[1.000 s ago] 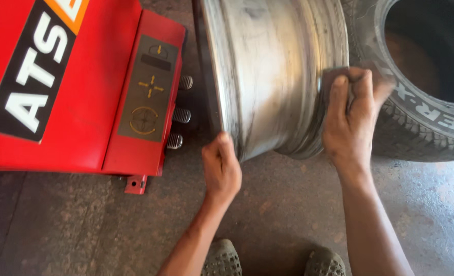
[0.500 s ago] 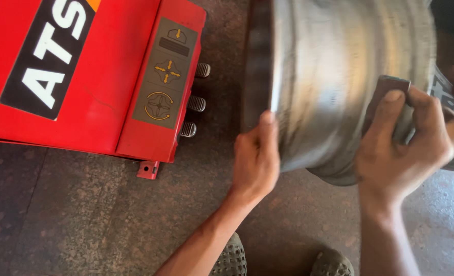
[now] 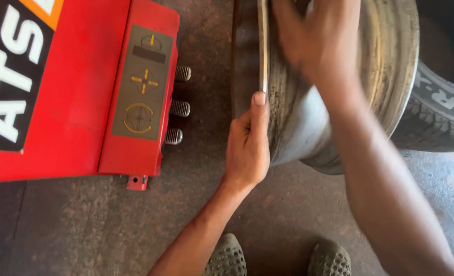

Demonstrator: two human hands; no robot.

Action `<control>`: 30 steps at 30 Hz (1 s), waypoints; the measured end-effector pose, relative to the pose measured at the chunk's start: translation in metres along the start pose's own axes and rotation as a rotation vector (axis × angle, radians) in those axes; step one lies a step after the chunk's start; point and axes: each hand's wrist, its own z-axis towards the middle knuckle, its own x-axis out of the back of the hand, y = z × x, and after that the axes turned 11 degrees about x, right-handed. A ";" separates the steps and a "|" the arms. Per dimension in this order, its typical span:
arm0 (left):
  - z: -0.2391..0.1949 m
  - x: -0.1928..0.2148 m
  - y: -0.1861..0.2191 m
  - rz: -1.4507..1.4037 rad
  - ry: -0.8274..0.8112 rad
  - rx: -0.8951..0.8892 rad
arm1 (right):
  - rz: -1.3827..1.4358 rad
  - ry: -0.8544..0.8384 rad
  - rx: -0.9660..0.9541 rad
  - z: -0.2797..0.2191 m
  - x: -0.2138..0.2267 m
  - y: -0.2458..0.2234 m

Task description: The person scrubs the inner and outer surfaces of a vehicle wheel rim using a small abrasive pad. They rotate the rim to access different sections and continue scrubbing the outer face after repositioning the rim upright.

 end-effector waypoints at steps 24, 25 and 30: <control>0.052 -0.002 0.045 0.074 0.085 -0.132 | -0.068 -0.044 -0.267 0.000 -0.009 0.000; 0.052 -0.003 0.048 0.030 0.071 -0.158 | -0.045 -0.053 -0.266 -0.023 0.000 -0.018; 0.052 -0.007 0.040 0.015 0.076 -0.058 | -0.078 -0.049 -0.243 -0.044 0.000 -0.007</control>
